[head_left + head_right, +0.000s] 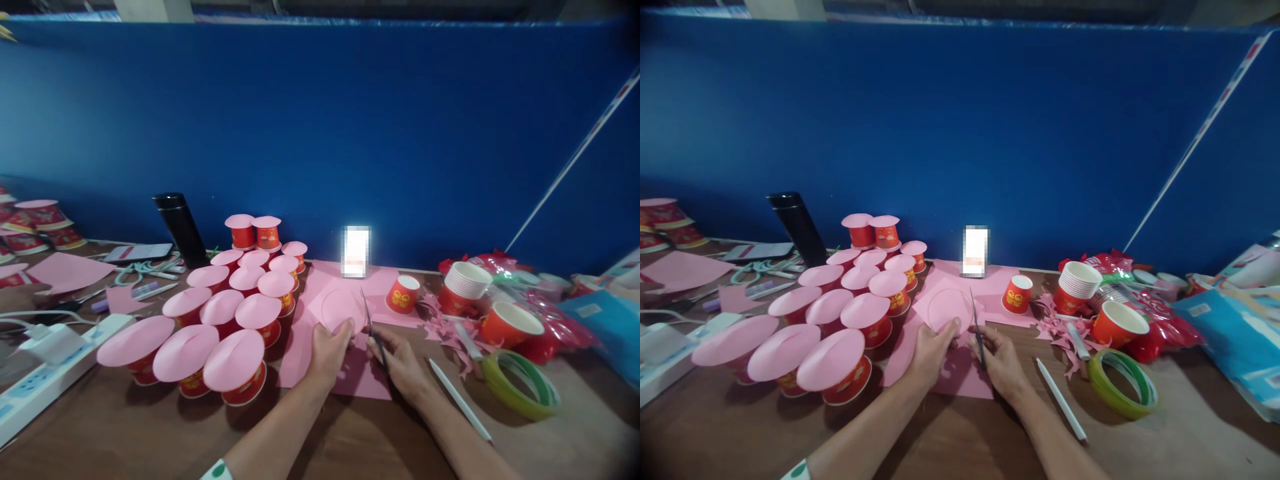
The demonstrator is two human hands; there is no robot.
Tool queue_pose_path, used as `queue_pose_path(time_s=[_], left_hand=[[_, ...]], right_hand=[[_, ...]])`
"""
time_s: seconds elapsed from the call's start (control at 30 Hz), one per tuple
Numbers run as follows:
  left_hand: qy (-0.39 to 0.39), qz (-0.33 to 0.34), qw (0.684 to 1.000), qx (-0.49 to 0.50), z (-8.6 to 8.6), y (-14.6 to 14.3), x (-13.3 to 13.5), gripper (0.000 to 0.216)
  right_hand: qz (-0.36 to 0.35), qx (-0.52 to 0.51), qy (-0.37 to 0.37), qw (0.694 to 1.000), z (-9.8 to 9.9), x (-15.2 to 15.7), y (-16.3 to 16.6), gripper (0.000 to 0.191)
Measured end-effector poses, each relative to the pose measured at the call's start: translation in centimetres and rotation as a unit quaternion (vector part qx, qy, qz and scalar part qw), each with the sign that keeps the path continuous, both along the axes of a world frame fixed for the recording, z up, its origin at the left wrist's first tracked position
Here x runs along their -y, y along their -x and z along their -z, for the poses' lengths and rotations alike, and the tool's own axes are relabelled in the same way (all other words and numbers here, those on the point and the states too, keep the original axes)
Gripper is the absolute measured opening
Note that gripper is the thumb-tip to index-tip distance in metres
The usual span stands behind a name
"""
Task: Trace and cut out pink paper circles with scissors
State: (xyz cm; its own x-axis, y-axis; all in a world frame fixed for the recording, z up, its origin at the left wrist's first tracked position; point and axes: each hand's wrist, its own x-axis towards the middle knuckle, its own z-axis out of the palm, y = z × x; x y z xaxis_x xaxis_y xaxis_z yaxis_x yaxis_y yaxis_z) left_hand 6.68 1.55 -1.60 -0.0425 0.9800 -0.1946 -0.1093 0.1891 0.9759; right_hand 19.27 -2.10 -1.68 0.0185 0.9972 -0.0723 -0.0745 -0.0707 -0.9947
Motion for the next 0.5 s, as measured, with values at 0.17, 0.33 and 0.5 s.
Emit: queue_pose_path(time_s=[0.17,0.33,0.5], left_hand=[[-0.005,-0.007,1.0,0.003,0.34,-0.03,-0.16,0.041],[0.001,0.004,1.0,0.011,0.6,0.02,-0.3,0.043],[0.001,0.01,1.0,0.018,0.44,0.05,-0.18,0.043]], right_hand=[[0.0,-0.001,-0.003,1.0,0.19,-0.04,-0.07,0.051],[0.0,0.002,0.0,1.0,0.13,-0.04,-0.07,0.054],[0.006,0.013,-0.003,1.0,-0.12,0.06,0.01,0.053]])
